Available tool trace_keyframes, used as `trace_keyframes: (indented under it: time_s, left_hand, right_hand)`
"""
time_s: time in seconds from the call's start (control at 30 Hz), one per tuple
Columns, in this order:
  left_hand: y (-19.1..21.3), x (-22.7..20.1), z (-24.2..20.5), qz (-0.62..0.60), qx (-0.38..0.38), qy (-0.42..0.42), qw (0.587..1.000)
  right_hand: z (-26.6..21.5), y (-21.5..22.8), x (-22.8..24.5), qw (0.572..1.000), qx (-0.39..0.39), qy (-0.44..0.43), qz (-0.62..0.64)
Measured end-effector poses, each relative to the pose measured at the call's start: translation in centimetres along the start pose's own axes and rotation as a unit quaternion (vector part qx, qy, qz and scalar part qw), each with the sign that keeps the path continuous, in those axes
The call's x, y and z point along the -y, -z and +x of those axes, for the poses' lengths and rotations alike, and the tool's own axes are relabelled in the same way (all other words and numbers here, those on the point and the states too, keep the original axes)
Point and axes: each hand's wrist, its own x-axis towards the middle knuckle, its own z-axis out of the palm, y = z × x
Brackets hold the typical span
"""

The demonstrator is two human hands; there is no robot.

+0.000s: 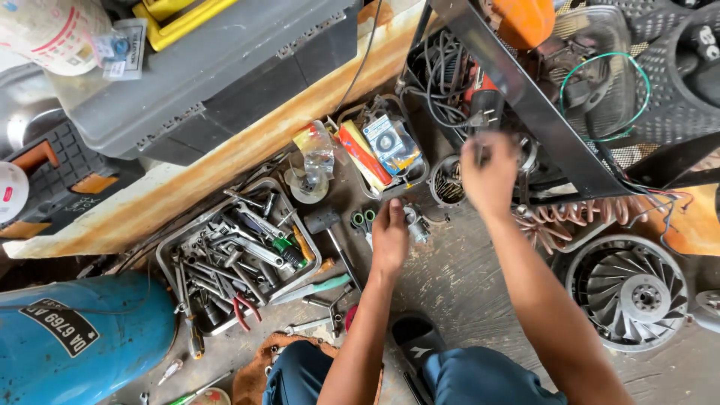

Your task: The person sits on the floor and handles small metal parts, including washers and a cylindrical tube, sorting them on a cloth. They then pick up a metal fan housing and a power tool before using a wrench and a pipe wrench to tighten a bolt on a metal component.

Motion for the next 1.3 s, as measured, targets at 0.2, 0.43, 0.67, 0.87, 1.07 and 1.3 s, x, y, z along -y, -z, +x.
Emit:
trace_keyframes:
  time_s: [0.2, 0.43, 0.67, 0.87, 1.07, 1.3]
  left_hand:
    - [-0.5, -3.3, 0.4, 0.069, 0.0, 0.031, 0.997]
    - [-4.9, -5.4, 5.0, 0.144, 0.029, 0.006, 0.989]
    - [-10.5, 0.2, 19.5, 0.097, -0.031, -0.043, 0.994]
    - [-9.8, -2.6, 17.0, 0.075, -0.129, -0.06, 0.987]
    - [-4.8, -10.5, 3.7, 0.025, -0.123, -0.344, 0.931]
    - [2.1, -16.0, -6.1, -0.07, -0.059, -0.503, 0.859]
  right_hand:
    - [9.8, -7.0, -9.4, 0.853, 0.318, -0.411, -0.053]
    - [10.1, -6.6, -7.0, 0.833, 0.324, -0.435, -0.106]
    - [8.6, -1.9, -1.9, 0.831, 0.26, -0.489, -0.053]
    - [4.0, 3.0, 2.1, 0.867, 0.21, -0.453, -0.011]
    - [-2.9, 8.0, 6.1, 0.887, 0.254, -0.385, 0.014]
    - [-12.7, 13.0, 5.1, 0.927, 0.215, -0.28, 0.127]
